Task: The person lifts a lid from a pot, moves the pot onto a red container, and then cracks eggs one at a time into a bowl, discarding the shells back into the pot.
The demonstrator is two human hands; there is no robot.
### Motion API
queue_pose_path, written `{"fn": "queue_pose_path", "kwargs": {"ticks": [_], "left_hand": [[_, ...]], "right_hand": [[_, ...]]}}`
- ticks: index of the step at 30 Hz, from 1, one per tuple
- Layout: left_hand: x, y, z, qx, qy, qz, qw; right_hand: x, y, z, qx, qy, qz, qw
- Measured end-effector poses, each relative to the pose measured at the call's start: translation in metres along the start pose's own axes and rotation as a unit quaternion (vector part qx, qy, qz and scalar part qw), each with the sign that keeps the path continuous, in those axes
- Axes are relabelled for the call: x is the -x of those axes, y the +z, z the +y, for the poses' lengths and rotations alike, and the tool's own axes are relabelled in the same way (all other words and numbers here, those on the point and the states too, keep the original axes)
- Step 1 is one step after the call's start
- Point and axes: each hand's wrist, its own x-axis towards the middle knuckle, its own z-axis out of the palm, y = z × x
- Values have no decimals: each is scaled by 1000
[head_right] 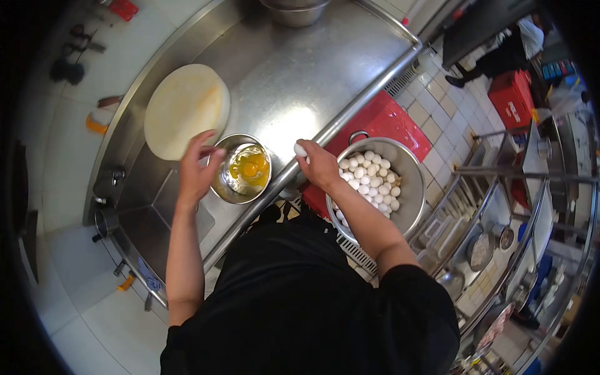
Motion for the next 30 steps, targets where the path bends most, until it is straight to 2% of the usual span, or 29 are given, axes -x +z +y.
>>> {"fn": "queue_pose_path", "kwargs": {"ticks": [2,3,4,6,7,9,10,12,16,20,22,28,30], "left_hand": [[0,23,3,31,14,-50,998],[1,32,2,41,33,-74,996],[5,38,9,8,13,-103,995],[11,47,14,19,29,-122,992],[14,50,11,20,31,-119,992],[19,48,7,20,30,-110,993],[21,45,5,31,6,-117,993],[26,39,0,41,-22,-119,992],[37,23,1,88,-94,-98,987],[44,22,-9,77,-110,-65,989],[48,21,-11,73,-101,-42,991],[51,13,-29,20,-154,-94,983],[54,22,-45,-18,71,4,997]], "right_hand": [[-1,-3,-15,-104,-12,109,989],[-7,-7,-23,-190,-3,78,979],[-12,-11,-39,-358,66,16,931],[-14,-31,-72,-510,175,-129,832],[-16,-29,-81,-511,172,-138,831],[-19,-23,-94,-488,161,-226,827],[-20,-14,-97,-488,159,-232,826],[-22,5,-102,-419,-29,-180,889],[-26,15,-112,-393,-86,-216,890],[-27,22,-117,-359,-88,-243,897],[-27,30,-115,-316,-133,-216,914],[-24,14,-127,-236,-104,-255,932],[-25,16,-126,-196,-133,-243,941]]}}
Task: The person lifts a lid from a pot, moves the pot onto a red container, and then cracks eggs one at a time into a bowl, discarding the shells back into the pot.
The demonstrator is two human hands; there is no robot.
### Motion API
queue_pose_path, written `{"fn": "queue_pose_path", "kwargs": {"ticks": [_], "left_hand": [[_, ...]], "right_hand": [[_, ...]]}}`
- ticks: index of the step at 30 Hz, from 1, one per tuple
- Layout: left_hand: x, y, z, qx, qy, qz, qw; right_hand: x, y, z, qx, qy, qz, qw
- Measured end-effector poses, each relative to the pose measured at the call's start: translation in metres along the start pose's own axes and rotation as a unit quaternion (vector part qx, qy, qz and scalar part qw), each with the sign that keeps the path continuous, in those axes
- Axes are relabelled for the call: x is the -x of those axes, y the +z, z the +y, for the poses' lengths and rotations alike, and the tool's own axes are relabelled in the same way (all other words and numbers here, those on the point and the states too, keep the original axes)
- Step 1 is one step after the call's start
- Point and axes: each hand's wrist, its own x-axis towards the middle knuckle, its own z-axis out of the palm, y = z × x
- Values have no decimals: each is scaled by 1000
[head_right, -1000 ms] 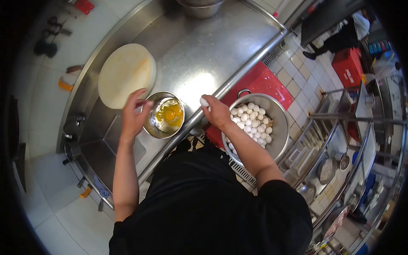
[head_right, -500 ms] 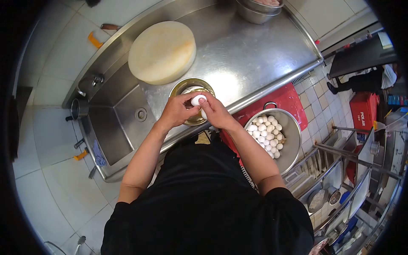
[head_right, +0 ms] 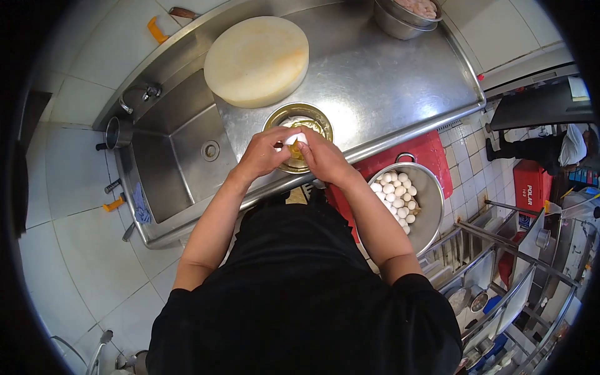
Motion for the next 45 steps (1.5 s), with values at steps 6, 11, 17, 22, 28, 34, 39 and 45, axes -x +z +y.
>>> {"fn": "queue_pose_path", "kwargs": {"ticks": [6,11,17,22,28,34,39,45], "left_hand": [[-3,8,14,-2,-21,-3,1000],[-5,23,-14,334,-224,65,913],[8,-10,-29,664,-290,144,674],[2,-13,-26,620,-335,144,694],[-10,-10,-12,485,-310,68,815],[-34,3,9,119,-45,-4,992],[-38,-10,12,9,14,-39,999],[-36,-14,-6,48,26,-17,998]], "right_hand": [[-2,-2,-1,153,3,49,987],[2,-32,4,-321,226,94,915],[31,-58,64,-316,168,264,896],[56,-41,102,212,72,233,946],[33,-45,77,48,89,251,963],[-5,-30,8,-380,208,128,892],[-21,-24,-5,-372,209,53,903],[-33,-23,-5,-282,180,2,942]]}}
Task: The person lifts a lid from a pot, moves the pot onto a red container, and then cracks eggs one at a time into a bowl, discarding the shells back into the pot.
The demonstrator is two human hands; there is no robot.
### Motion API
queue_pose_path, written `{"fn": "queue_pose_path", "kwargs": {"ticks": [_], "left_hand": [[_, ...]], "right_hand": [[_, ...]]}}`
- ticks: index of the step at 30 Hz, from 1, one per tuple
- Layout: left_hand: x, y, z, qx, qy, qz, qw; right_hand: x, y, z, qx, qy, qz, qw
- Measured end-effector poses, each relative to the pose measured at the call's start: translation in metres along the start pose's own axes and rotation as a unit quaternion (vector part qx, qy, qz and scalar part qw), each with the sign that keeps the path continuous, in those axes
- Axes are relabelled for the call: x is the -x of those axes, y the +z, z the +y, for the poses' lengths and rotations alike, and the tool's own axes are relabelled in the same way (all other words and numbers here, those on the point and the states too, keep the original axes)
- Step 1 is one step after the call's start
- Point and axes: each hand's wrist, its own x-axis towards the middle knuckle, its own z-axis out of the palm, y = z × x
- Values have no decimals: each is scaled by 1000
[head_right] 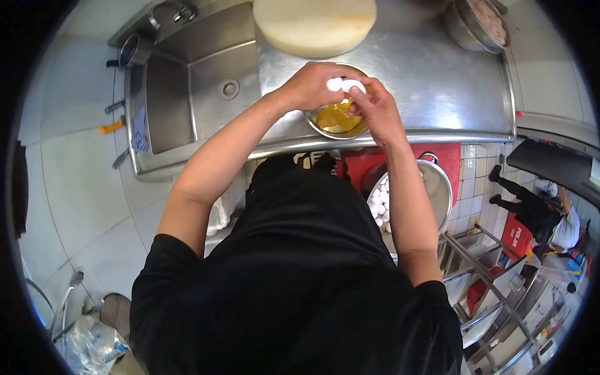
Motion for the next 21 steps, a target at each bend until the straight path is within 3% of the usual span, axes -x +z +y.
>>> {"fn": "queue_pose_path", "kwargs": {"ticks": [5,6,8,11,14,15,17,18,19,21], "left_hand": [[5,-9,-5,-38,-19,-14,999],[6,-7,-7,-45,11,-7,999],[8,1,-9,-50,39,2,998],[12,16,-5,-74,72,46,994],[9,25,0,-63,-25,5,998],[8,28,-2,-59,-13,0,998],[9,32,-11,105,-40,73,991],[11,27,-4,223,-148,95,959],[18,20,3,331,-256,111,902],[41,1,0,490,-297,197,796]], "right_hand": [[3,5,-4,109,-34,27,993],[2,2,0,111,-32,24,993],[0,-4,13,194,-109,20,975],[8,5,3,161,-78,47,983],[12,3,3,122,-20,37,992],[15,2,4,92,-13,42,995],[23,-3,3,82,-58,102,990],[27,-13,2,73,-97,156,980],[32,-24,2,64,-137,210,966],[47,-58,16,33,-204,347,915]]}}
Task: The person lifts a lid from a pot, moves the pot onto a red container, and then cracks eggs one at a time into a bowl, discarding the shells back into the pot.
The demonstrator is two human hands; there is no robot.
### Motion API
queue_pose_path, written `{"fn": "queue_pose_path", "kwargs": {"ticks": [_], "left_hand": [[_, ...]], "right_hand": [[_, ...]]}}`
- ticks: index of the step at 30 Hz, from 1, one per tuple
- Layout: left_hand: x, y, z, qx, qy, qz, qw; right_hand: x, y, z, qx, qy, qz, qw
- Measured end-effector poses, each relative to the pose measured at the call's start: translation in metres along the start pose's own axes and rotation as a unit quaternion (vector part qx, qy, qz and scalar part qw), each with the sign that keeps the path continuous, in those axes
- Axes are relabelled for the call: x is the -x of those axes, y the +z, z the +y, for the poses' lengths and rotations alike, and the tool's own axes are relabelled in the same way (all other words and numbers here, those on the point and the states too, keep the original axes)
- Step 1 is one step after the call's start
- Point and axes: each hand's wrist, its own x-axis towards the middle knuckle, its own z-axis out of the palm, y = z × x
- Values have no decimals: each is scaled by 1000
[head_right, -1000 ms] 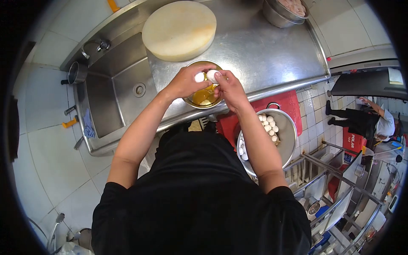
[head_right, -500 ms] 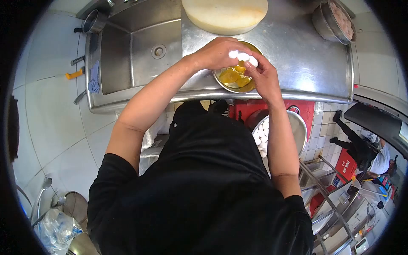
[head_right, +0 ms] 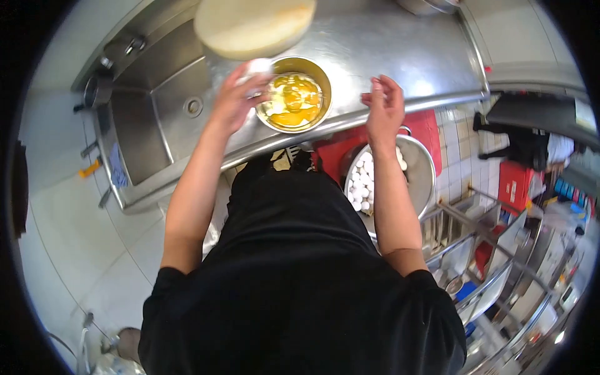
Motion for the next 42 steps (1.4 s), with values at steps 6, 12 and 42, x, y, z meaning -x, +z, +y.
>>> {"fn": "queue_pose_path", "kwargs": {"ticks": [6,12,42], "left_hand": [[125,-161,-5,186,47,99,976],[283,-336,-62,67,-58,423,902],[213,-257,79,-262,210,532,777]], "right_hand": [[25,-187,191,355,9,229,906],[124,-185,248,490,327,-50,806],[81,-148,113,79,123,47,988]]}}
